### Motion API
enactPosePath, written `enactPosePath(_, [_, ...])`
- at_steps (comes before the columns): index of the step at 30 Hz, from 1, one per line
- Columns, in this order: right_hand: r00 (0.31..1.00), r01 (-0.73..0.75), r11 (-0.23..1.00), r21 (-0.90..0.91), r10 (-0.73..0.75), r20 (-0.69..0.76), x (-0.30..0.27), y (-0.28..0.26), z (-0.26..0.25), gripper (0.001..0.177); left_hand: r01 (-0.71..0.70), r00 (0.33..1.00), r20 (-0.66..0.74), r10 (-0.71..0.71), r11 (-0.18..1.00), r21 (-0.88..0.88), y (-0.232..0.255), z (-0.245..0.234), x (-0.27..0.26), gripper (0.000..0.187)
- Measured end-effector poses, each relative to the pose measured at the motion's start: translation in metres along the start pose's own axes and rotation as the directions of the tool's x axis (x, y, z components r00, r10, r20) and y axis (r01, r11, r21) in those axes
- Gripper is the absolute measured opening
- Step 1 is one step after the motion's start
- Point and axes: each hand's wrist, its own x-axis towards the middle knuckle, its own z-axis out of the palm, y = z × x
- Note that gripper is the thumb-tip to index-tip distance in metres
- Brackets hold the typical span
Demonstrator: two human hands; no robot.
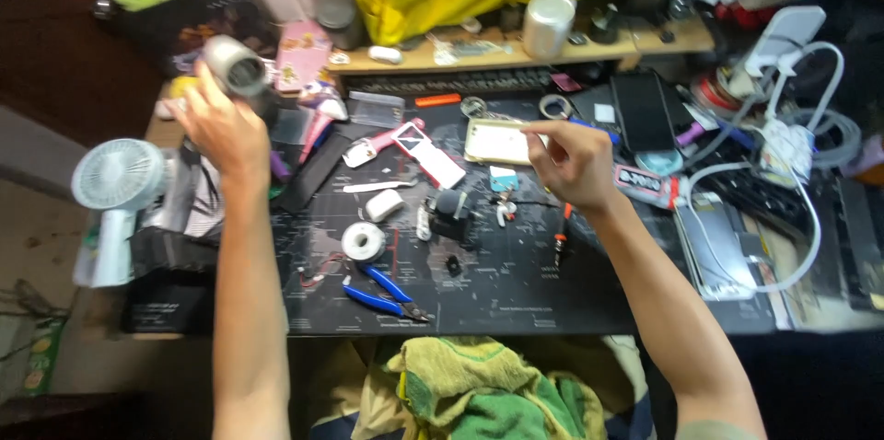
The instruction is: The person disassembles a small cylindrical electronic device using a screwdriver and tweezers. They remove the outer casing, unscrew internal components, and carefully manipulate wires and parts with tweezers on a cluttered workbench.
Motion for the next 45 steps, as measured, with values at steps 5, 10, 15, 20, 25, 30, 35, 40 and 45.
enactPosePath(5, [0.989,-0.15,0.987,0.059,0.148,0.024,0.007,-0.005,-0.009,0.016,-0.12,0.993,-0.077,0.093,0.827,-0.549,0.091,-0.066,0.017,0.079])
enactPosePath(10, [0.981,-0.196,0.974,0.109,0.195,0.026,0.004,-0.002,-0.007,0.015,0.131,0.94,0.153,0.306,0.091,-0.987,0.167,-0.114,-0.019,0.069])
enactPosePath(15, [0.986,-0.157,0.987,0.027,0.155,0.054,0.004,0.0,0.002,0.014,0.669,0.733,0.573,0.367,-0.237,-0.704,0.184,-0.104,-0.065,0.072])
enactPosePath(20, [0.98,-0.19,0.982,-0.016,0.191,0.05,0.0,0.005,0.009,0.015,0.741,0.668,0.584,0.461,-0.345,-0.576,0.168,-0.078,-0.093,0.078])
enactPosePath(25, [0.977,-0.198,0.977,-0.073,0.203,0.06,0.004,0.011,0.009,0.014,0.771,0.636,0.576,0.513,-0.429,-0.47,0.167,-0.087,-0.088,0.083])
enactPosePath(30, [0.963,-0.266,0.957,-0.118,0.269,0.012,0.001,0.019,0.003,0.011,0.836,0.538,0.679,0.499,-0.42,-0.354,0.171,-0.087,-0.097,0.08])
enactPosePath(35, [0.957,-0.248,0.942,-0.224,0.275,0.097,0.008,0.018,-0.012,0.011,0.852,0.499,0.685,0.53,-0.443,-0.279,0.174,-0.087,-0.112,0.072])
enactPosePath(40, [0.651,-0.446,0.782,-0.436,0.618,0.441,0.034,-0.025,-0.051,0.039,0.864,0.478,0.676,0.561,-0.44,-0.246,0.18,-0.107,-0.126,0.066])
enactPosePath(45, [0.355,-0.489,0.674,-0.554,0.734,0.579,0.038,-0.039,-0.052,0.083,0.854,0.515,0.639,0.572,-0.409,-0.322,0.187,-0.104,-0.136,0.061])
